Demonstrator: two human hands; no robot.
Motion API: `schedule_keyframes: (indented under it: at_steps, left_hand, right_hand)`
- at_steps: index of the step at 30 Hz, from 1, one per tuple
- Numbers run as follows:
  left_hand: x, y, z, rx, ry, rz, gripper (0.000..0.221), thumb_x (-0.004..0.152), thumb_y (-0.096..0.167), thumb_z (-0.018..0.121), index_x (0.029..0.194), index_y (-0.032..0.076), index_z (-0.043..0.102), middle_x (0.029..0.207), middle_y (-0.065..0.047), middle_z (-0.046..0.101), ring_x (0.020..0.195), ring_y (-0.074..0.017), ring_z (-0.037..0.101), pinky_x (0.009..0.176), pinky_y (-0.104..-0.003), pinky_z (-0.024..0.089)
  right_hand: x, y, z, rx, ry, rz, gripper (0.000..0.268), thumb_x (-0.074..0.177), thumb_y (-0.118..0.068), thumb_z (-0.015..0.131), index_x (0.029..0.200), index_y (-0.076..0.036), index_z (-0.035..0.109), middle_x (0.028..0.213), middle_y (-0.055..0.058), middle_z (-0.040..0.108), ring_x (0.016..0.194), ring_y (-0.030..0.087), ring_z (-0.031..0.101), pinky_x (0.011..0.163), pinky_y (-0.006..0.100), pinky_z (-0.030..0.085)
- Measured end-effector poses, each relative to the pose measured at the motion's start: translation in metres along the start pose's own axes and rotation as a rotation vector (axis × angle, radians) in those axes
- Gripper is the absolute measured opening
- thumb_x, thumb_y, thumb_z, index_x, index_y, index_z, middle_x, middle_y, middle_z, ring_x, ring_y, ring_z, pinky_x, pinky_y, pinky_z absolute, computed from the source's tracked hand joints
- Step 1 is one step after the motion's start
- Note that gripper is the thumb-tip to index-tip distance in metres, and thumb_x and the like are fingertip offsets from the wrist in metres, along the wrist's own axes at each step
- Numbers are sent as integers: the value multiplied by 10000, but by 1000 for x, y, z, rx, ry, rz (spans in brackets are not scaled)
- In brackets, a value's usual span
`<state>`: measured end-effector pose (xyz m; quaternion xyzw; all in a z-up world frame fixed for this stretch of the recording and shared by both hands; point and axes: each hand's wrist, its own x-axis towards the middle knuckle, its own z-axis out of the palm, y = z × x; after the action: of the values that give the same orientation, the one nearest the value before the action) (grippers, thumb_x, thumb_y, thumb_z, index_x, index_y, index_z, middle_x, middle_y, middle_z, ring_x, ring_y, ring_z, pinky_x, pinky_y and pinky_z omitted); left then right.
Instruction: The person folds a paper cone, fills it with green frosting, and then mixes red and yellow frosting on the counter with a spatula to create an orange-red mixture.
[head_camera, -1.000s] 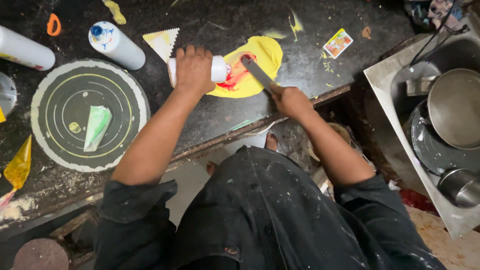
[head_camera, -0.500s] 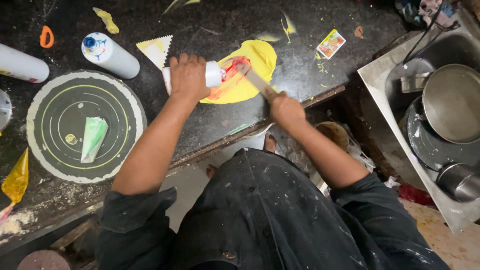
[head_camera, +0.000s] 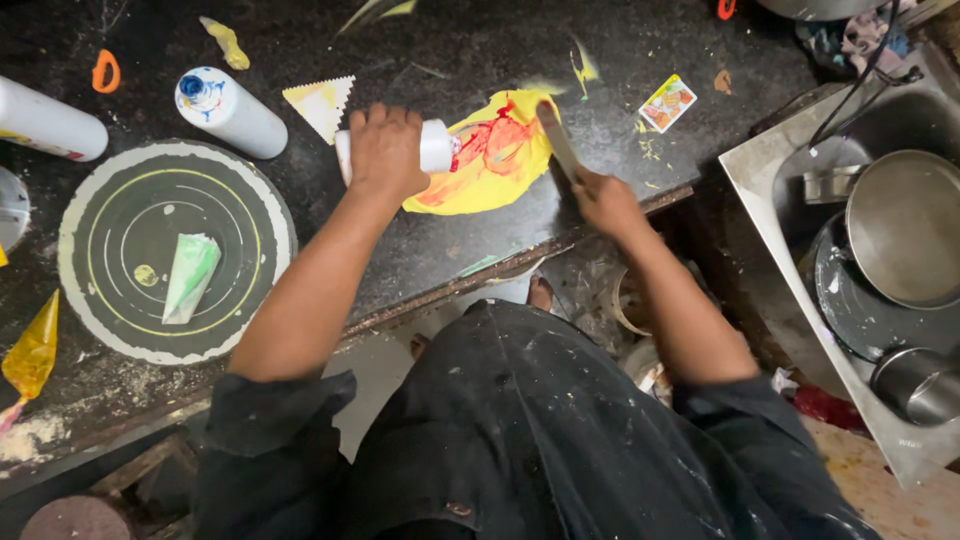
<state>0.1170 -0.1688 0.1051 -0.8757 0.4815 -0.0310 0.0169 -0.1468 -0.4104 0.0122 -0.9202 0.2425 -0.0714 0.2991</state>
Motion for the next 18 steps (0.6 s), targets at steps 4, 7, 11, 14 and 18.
schedule_keyframes:
  at_steps: [4, 7, 11, 14, 18]
  left_hand:
    - [6, 2, -3, -9, 8, 14, 509, 597, 310, 866, 1027, 80, 716, 1054, -121, 696, 1065, -322, 599, 902, -468, 411]
    - [10, 2, -2, -9, 6, 25, 493, 603, 305, 863, 1020, 87, 717, 1048, -116, 696, 1064, -312, 602, 892, -470, 411]
    - [8, -2, 6, 59, 25, 33, 480, 598, 281, 844, 1024, 99, 721, 1039, -106, 698, 1054, -308, 604, 893, -468, 410]
    - [3, -4, 8, 70, 15, 29, 474, 593, 247, 830, 1036, 115, 723, 1055, -92, 699, 1064, -298, 604, 909, -467, 410]
    - [5, -1, 0, 20, -15, 4, 514, 577, 288, 847, 1031, 83, 719, 1041, -118, 696, 1060, -320, 596, 896, -482, 404]
  right_hand:
    - [38, -19, 44, 132, -156, -6, 410, 956, -282, 607, 1330, -117, 651, 1062, 260, 715, 974, 460, 695, 859, 489, 561]
    - [29, -50, 38, -48, -324, -133, 419, 977, -294, 594, 1362, -137, 645, 1033, 277, 709, 955, 479, 684, 864, 528, 543]
    - [-6, -61, -12, -254, -501, 74, 427, 948, -318, 569, 1367, -262, 627, 1022, 268, 685, 962, 454, 669, 829, 560, 520]
    - [2, -43, -13, -446, -356, 154, 411, 1008, -295, 516, 1405, -216, 586, 1049, 257, 687, 907, 450, 702, 761, 565, 562]
    - [30, -55, 49, -108, -207, -200, 415, 1023, -267, 551, 1436, -226, 557, 1064, 251, 708, 954, 443, 709, 870, 512, 575]
